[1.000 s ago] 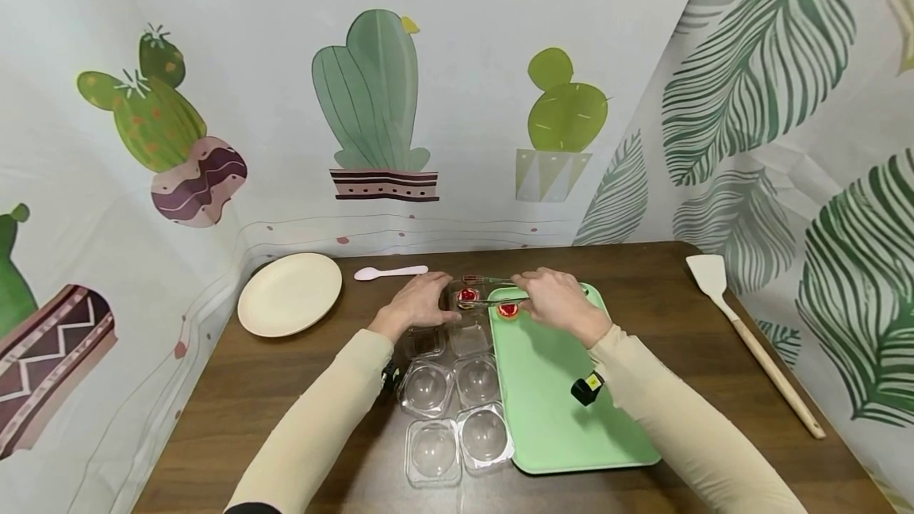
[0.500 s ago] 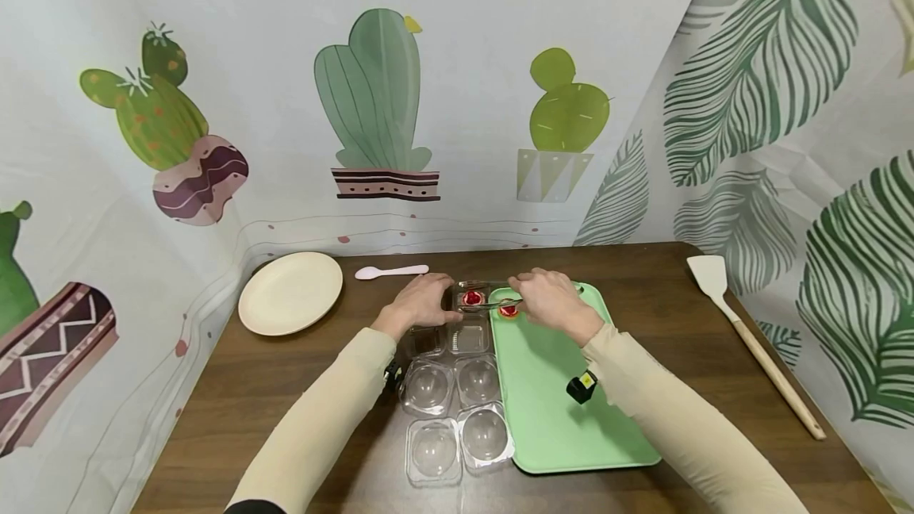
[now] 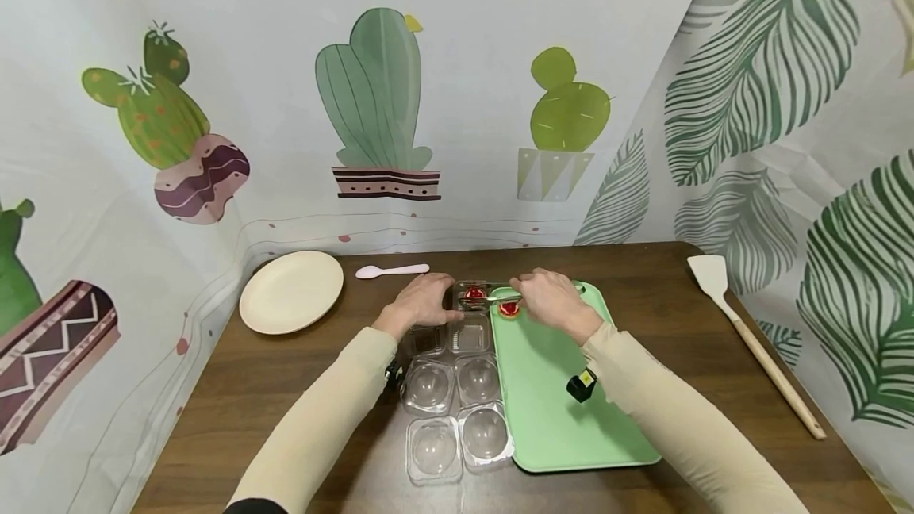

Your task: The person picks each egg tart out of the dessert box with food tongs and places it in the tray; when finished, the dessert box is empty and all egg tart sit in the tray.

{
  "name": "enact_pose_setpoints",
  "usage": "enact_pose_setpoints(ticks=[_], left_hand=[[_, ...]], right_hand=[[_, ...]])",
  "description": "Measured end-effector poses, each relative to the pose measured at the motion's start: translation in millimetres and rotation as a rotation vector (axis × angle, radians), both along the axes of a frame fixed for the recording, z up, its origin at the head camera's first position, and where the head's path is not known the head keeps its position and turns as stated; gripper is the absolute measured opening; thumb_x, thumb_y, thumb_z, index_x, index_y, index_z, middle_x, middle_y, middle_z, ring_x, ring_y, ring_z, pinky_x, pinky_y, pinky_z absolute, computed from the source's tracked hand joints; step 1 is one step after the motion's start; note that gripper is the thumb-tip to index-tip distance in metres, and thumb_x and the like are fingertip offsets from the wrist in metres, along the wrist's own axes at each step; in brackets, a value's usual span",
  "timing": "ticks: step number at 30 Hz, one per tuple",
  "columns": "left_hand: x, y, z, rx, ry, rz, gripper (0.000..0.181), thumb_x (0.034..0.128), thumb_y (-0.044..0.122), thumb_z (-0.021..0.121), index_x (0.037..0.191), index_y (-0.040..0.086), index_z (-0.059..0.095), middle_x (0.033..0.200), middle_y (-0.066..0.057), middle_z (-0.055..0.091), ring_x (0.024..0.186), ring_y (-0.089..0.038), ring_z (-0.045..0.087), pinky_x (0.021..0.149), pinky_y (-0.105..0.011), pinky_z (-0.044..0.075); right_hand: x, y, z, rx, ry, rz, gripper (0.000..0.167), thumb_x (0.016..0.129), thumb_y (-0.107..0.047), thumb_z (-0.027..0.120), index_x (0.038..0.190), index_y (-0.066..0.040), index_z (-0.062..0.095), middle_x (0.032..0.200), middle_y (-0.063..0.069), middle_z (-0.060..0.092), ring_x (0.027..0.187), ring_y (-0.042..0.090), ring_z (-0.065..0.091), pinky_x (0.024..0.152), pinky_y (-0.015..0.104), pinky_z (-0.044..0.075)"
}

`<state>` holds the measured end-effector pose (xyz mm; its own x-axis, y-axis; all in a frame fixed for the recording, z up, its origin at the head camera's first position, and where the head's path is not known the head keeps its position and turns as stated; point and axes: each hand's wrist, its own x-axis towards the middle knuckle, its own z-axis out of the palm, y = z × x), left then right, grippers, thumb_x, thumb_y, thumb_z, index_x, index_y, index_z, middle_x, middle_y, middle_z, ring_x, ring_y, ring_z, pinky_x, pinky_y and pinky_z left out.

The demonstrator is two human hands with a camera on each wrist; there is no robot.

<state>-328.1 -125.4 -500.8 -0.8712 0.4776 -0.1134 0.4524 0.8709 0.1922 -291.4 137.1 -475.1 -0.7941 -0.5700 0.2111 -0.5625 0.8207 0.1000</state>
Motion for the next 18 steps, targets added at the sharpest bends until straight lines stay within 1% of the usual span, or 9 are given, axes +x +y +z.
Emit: enact_pose_setpoints(ticks=[4, 10, 18], left_hand=[[0.2, 0.5, 0.3, 0.000, 0.002, 0.001, 0.079, 0.0829, 0.056, 0.068, 0.142, 0.007, 0.049, 0.147, -0.010, 0.048, 0.139, -0.028, 0.041, 0.118, -0.041, 0.027], [0.3, 0.2, 0.1, -0.006, -0.010, 0.010, 0.079, 0.0831, 0.057, 0.068, 0.143, 0.008, 0.048, 0.148, -0.010, 0.047, 0.139, -0.028, 0.040, 0.119, -0.040, 0.027], [0.3, -0.3, 0.4, -0.009, -0.020, 0.014, 0.079, 0.0835, 0.058, 0.067, 0.143, 0.010, 0.048, 0.149, -0.009, 0.046, 0.140, -0.028, 0.039, 0.119, -0.040, 0.026]], right_hand=[[0.0, 1.5, -1.6, -0.008, -0.005, -0.003, 0.031, 0.081, -0.017, 0.077, 0.111, -0.010, 0.069, 0.089, 0.005, 0.072, 0.074, 0.029, 0.062, 0.056, 0.041, 0.054], [-0.3, 3.0, -2.9, -0.019, -0.004, 0.013, 0.033, 0.081, -0.017, 0.078, 0.112, -0.010, 0.069, 0.091, 0.006, 0.072, 0.077, 0.029, 0.064, 0.059, 0.041, 0.056], [0.9, 5.1, -1.7, -0.055, -0.003, 0.040, 0.036, 0.080, -0.015, 0.079, 0.114, -0.009, 0.069, 0.094, 0.008, 0.073, 0.079, 0.030, 0.066, 0.059, 0.040, 0.057]])
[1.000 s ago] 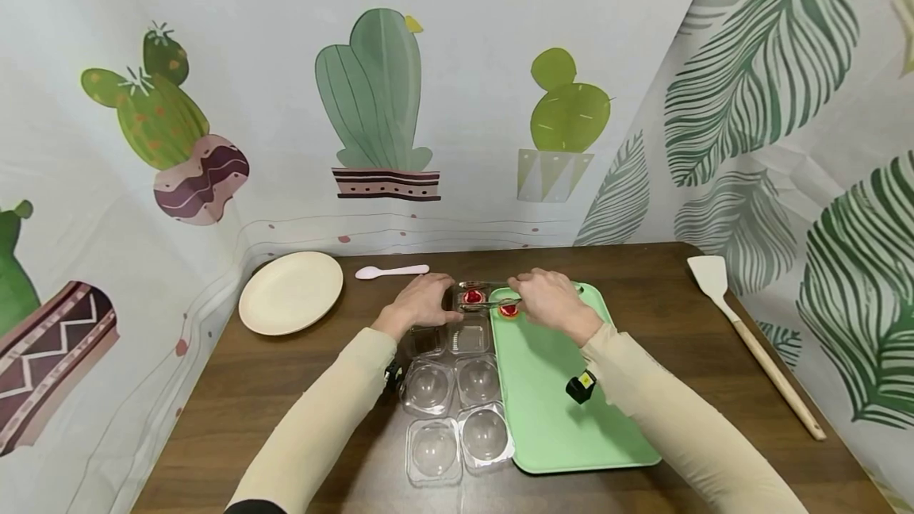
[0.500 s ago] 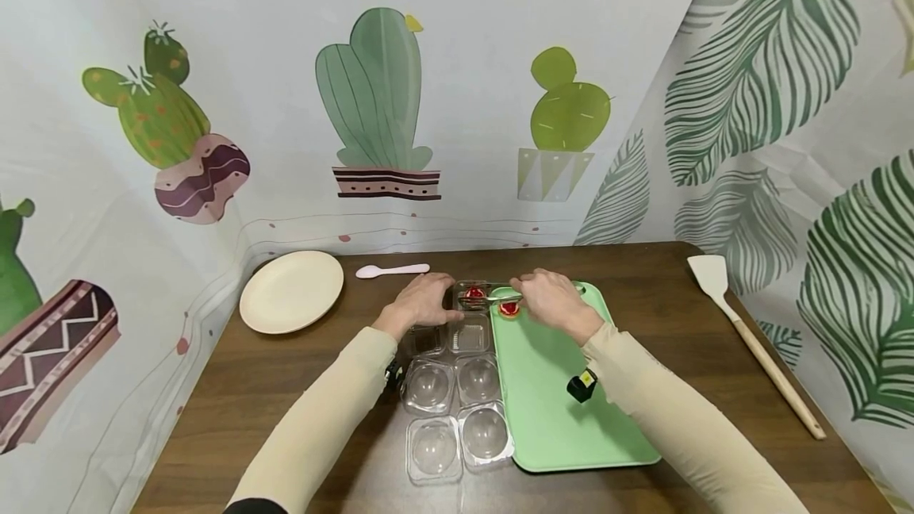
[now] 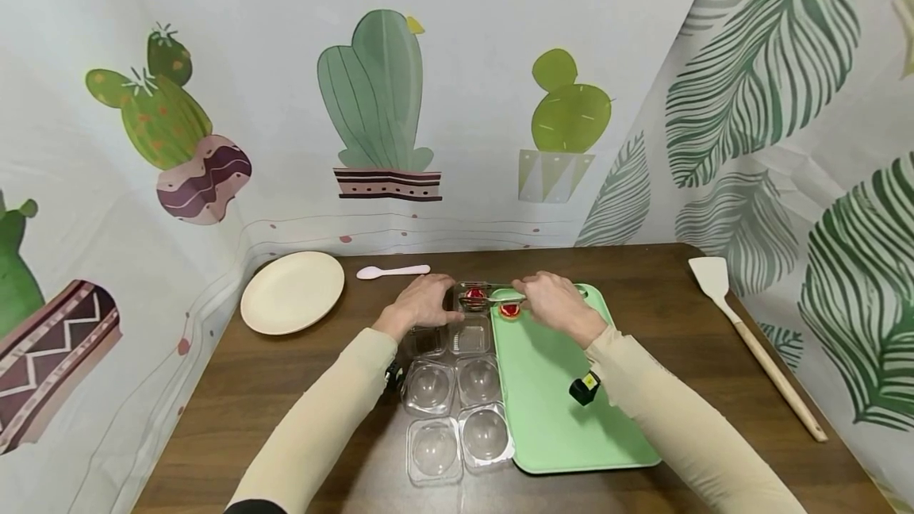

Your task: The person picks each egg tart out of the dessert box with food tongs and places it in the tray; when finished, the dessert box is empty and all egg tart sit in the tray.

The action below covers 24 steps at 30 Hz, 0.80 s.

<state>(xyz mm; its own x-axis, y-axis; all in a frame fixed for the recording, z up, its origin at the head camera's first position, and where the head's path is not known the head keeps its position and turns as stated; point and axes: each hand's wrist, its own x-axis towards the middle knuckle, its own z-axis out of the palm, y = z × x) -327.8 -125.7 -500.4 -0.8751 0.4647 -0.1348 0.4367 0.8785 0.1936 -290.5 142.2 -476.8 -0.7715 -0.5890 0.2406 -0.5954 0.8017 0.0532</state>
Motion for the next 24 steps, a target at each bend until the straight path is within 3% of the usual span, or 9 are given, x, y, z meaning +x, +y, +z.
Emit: enact_pose_setpoints(ticks=[9, 18, 24], left_hand=[[2.3, 0.5, 2.5, 0.005, -0.006, 0.004, 0.079, 0.0837, 0.058, 0.067, 0.144, 0.010, 0.047, 0.150, -0.009, 0.045, 0.141, -0.028, 0.038, 0.119, -0.041, 0.025], [2.3, -0.2, 2.2, 0.019, 0.005, 0.005, 0.077, 0.0831, 0.057, 0.068, 0.142, 0.010, 0.049, 0.148, -0.009, 0.047, 0.140, -0.028, 0.040, 0.119, -0.040, 0.026], [1.6, -0.8, 0.7, 0.017, -0.002, 0.015, 0.079, 0.0832, 0.058, 0.067, 0.143, 0.010, 0.048, 0.149, -0.009, 0.045, 0.141, -0.028, 0.038, 0.119, -0.041, 0.025]], right_hand=[[-0.9, 1.0, 0.6, -0.010, -0.004, 0.002, 0.037, 0.080, -0.017, 0.079, 0.115, -0.008, 0.069, 0.095, 0.008, 0.073, 0.080, 0.031, 0.067, 0.058, 0.040, 0.057], [0.4, 3.7, 2.8, -0.046, -0.036, -0.008, 0.043, 0.082, -0.019, 0.078, 0.121, -0.008, 0.067, 0.106, 0.010, 0.073, 0.090, 0.033, 0.068, 0.066, 0.045, 0.058], [1.3, 5.9, 5.0, -0.076, -0.046, -0.028, 0.041, 0.082, -0.017, 0.077, 0.121, -0.009, 0.068, 0.105, 0.008, 0.073, 0.091, 0.032, 0.068, 0.063, 0.045, 0.058]])
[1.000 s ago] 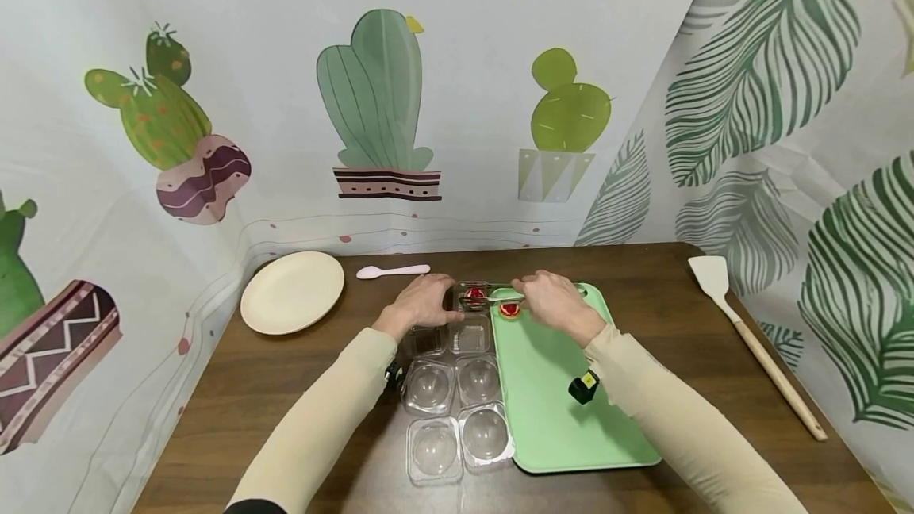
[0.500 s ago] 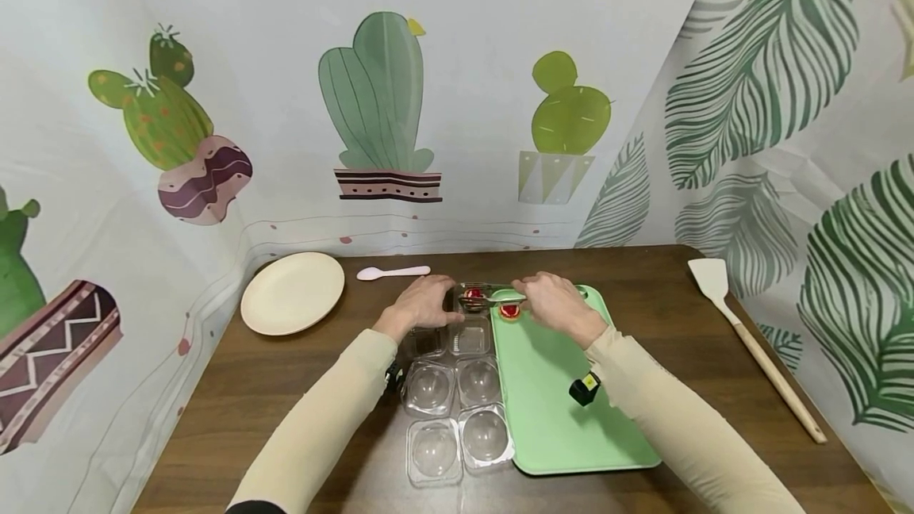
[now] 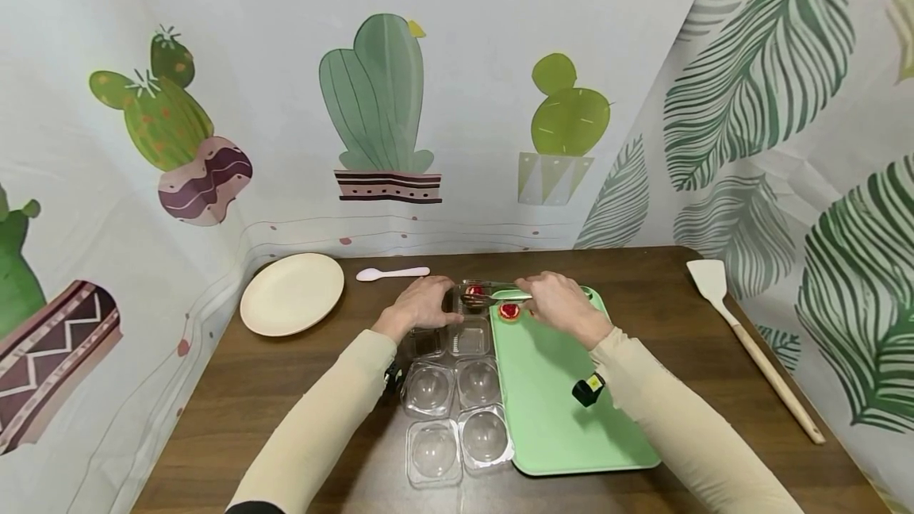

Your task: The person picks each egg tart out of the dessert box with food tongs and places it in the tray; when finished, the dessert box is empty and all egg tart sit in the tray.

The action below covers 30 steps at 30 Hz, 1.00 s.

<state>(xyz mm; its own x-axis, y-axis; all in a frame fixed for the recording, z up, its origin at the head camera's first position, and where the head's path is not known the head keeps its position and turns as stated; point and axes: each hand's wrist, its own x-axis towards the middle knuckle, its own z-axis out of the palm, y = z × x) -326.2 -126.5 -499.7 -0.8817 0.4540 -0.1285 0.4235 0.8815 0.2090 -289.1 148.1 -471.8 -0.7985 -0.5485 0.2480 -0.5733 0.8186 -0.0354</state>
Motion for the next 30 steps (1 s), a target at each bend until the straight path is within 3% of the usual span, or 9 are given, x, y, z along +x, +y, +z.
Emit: enact_pose_setpoints(ticks=[14, 19, 30], left_hand=[[0.6, 1.5, 1.2, 0.003, 0.017, -0.013, 0.078, 0.0831, 0.056, 0.068, 0.143, 0.009, 0.049, 0.148, -0.010, 0.047, 0.139, -0.028, 0.040, 0.118, -0.040, 0.028], [1.5, 1.0, 0.9, 0.005, 0.022, -0.017, 0.078, 0.0829, 0.055, 0.069, 0.142, 0.008, 0.050, 0.147, -0.010, 0.048, 0.139, -0.028, 0.041, 0.118, -0.039, 0.028], [1.1, -0.6, -0.6, 0.009, 0.028, -0.027, 0.078, 0.0836, 0.055, 0.068, 0.142, 0.007, 0.049, 0.147, -0.011, 0.048, 0.139, -0.028, 0.041, 0.119, -0.041, 0.026]], right_hand=[[7.8, 12, 12.3, -0.045, -0.025, -0.033, 0.043, 0.084, -0.014, 0.074, 0.126, -0.008, 0.066, 0.118, 0.011, 0.070, 0.100, 0.034, 0.066, 0.063, 0.044, 0.057], [11.7, 19, 15.8, -0.054, -0.033, -0.047, 0.044, 0.085, -0.016, 0.075, 0.127, -0.008, 0.065, 0.121, 0.016, 0.068, 0.105, 0.036, 0.065, 0.071, 0.047, 0.057], [21.6, 41, 19.7, -0.084, 0.004, -0.075, 0.044, 0.084, -0.020, 0.077, 0.124, -0.006, 0.066, 0.117, 0.017, 0.069, 0.101, 0.036, 0.066, 0.075, 0.049, 0.057]])
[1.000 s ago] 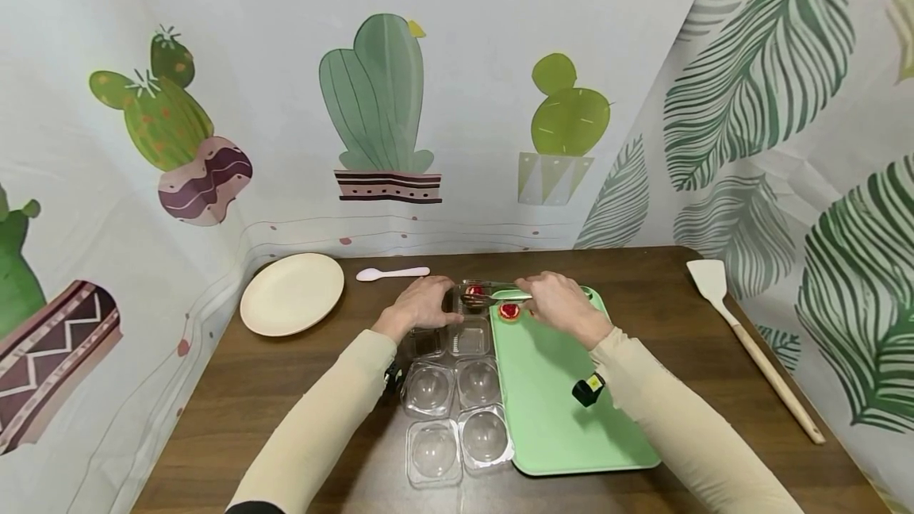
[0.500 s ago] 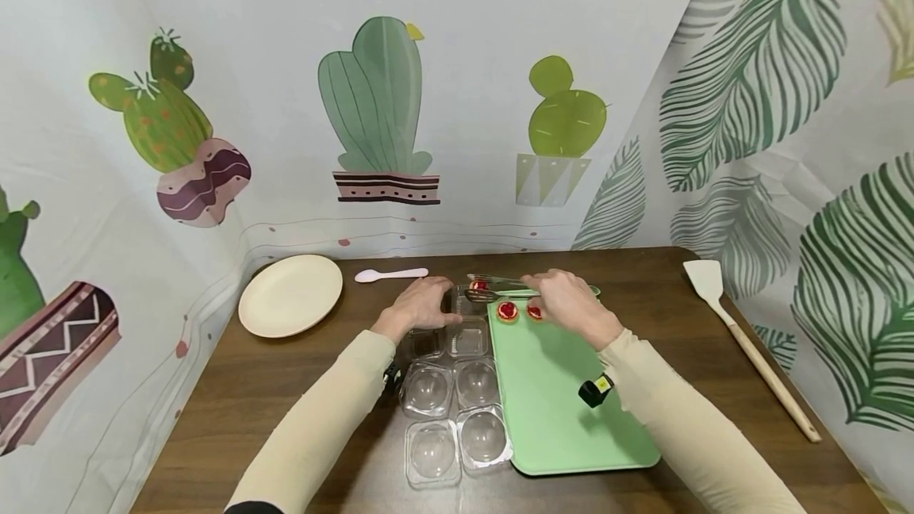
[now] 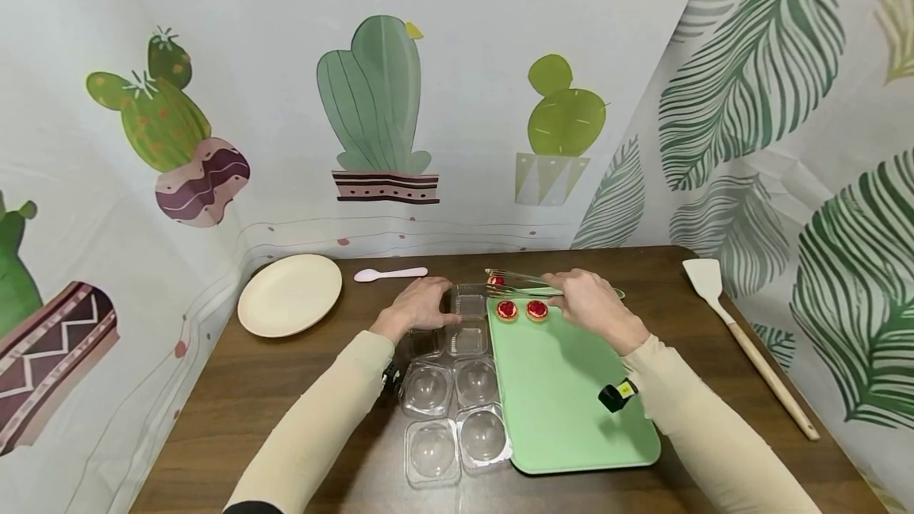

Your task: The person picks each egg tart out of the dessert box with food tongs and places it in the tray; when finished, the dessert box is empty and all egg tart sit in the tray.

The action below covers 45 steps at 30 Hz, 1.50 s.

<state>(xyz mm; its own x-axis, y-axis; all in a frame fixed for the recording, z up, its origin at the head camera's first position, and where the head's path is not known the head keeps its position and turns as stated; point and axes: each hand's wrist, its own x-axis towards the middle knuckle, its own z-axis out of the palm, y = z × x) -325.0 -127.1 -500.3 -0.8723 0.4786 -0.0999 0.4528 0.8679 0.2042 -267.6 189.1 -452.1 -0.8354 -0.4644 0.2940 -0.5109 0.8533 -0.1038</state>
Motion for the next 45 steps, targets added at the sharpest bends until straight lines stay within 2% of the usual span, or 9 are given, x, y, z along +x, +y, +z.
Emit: enact_pose_setpoints(ticks=[9, 16, 24, 30, 36, 45], left_hand=[[0.0, -1.4, -1.9, 0.005, 0.003, 0.004, 0.076, 0.0839, 0.055, 0.068, 0.141, 0.008, 0.050, 0.146, -0.010, 0.049, 0.138, -0.028, 0.041, 0.119, -0.041, 0.027], [0.4, -1.4, -3.1, 0.002, 0.008, 0.009, 0.076, 0.0839, 0.056, 0.068, 0.141, 0.009, 0.051, 0.146, -0.010, 0.049, 0.138, -0.028, 0.041, 0.119, -0.041, 0.027], [1.4, -1.4, -4.4, -0.002, 0.001, 0.019, 0.076, 0.0842, 0.057, 0.066, 0.142, 0.010, 0.050, 0.147, -0.009, 0.048, 0.139, -0.028, 0.040, 0.119, -0.041, 0.026], [1.2, -1.9, -4.5, 0.007, 0.002, 0.022, 0.075, 0.0841, 0.055, 0.067, 0.141, 0.010, 0.050, 0.147, -0.009, 0.048, 0.138, -0.028, 0.042, 0.118, -0.041, 0.029], [0.9, -2.2, -3.9, 0.008, 0.001, 0.019, 0.075, 0.0841, 0.056, 0.067, 0.141, 0.011, 0.051, 0.147, -0.009, 0.049, 0.138, -0.028, 0.042, 0.117, -0.041, 0.030], [-0.4, -2.2, -1.3, 0.014, 0.022, 0.001, 0.076, 0.0833, 0.056, 0.068, 0.140, 0.009, 0.052, 0.145, -0.010, 0.050, 0.137, -0.028, 0.043, 0.118, -0.040, 0.029]], right_hand=[[9.5, 21, -2.7, -0.017, -0.003, -0.056, 0.045, 0.085, -0.022, 0.075, 0.126, -0.006, 0.066, 0.118, 0.017, 0.069, 0.096, 0.037, 0.066, 0.068, 0.048, 0.056], [14.8, 35, -5.8, -0.055, 0.000, -0.079, 0.042, 0.084, -0.021, 0.076, 0.123, -0.006, 0.068, 0.108, 0.015, 0.072, 0.085, 0.034, 0.067, 0.062, 0.047, 0.055], [24.1, 55, -10.3, -0.061, -0.015, -0.115, 0.044, 0.083, -0.019, 0.077, 0.123, -0.004, 0.067, 0.108, 0.016, 0.072, 0.086, 0.034, 0.066, 0.064, 0.048, 0.055], [31.4, 69, -14.8, -0.071, -0.022, -0.144, 0.043, 0.083, -0.018, 0.077, 0.122, -0.003, 0.067, 0.101, 0.016, 0.072, 0.079, 0.034, 0.066, 0.057, 0.044, 0.052], [39.0, 81, -18.7, -0.074, -0.023, -0.175, 0.042, 0.084, -0.016, 0.076, 0.122, -0.001, 0.066, 0.100, 0.019, 0.072, 0.083, 0.039, 0.067, 0.060, 0.049, 0.054], [47.1, 95, -28.1, -0.077, -0.042, -0.212, 0.043, 0.084, -0.016, 0.075, 0.123, -0.001, 0.065, 0.107, 0.021, 0.071, 0.087, 0.043, 0.065, 0.061, 0.053, 0.053]])
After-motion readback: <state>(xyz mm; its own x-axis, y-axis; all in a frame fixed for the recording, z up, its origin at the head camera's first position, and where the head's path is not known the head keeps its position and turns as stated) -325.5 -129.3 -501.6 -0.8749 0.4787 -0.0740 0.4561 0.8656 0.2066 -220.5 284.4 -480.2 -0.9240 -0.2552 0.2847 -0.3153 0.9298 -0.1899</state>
